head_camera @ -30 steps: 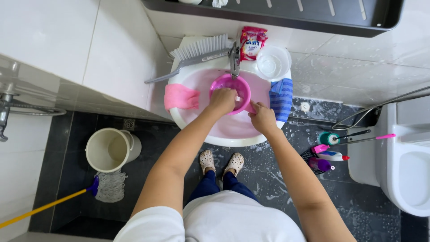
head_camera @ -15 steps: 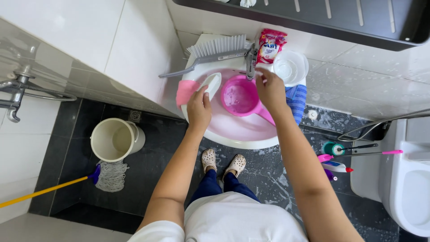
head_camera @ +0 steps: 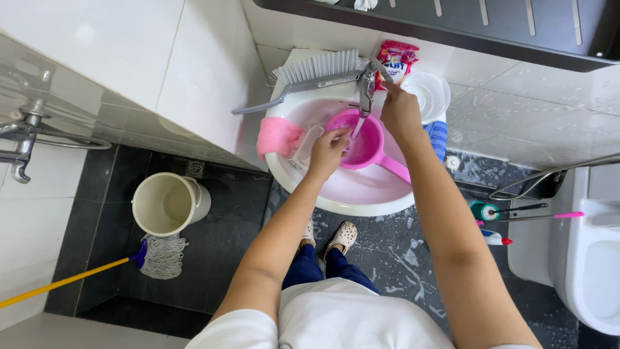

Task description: Cleaning the bathroom wall tiles and the door using a scrub brush and soapy water.

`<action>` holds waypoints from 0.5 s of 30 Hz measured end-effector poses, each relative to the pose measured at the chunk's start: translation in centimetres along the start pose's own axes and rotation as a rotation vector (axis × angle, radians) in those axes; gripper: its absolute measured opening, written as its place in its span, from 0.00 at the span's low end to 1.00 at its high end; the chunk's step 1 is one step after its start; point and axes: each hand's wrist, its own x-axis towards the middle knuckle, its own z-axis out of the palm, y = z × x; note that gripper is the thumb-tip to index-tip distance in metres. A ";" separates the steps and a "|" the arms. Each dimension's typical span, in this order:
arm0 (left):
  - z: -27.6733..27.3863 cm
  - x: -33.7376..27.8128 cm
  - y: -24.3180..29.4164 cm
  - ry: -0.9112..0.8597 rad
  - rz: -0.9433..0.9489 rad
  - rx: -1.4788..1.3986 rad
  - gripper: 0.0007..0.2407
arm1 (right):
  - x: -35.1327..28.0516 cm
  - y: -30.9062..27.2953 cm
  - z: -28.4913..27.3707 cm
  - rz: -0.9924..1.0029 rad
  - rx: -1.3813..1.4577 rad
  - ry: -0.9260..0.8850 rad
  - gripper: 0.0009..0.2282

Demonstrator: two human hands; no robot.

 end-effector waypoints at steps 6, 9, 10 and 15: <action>5.9 6.0 -4.6 -0.056 -0.432 -0.652 0.07 | -5.0 -1.1 1.6 0.417 0.397 -0.113 0.07; 7.6 8.3 -7.0 0.039 -0.367 -0.613 0.07 | -7.7 2.4 5.9 0.404 0.614 -0.046 0.07; 8.0 9.1 -7.9 0.027 -0.353 -0.631 0.05 | -8.0 2.8 6.9 0.490 0.860 -0.007 0.08; 8.8 8.8 -8.3 0.041 -0.349 -0.641 0.06 | -8.5 2.5 10.1 0.819 1.451 0.081 0.13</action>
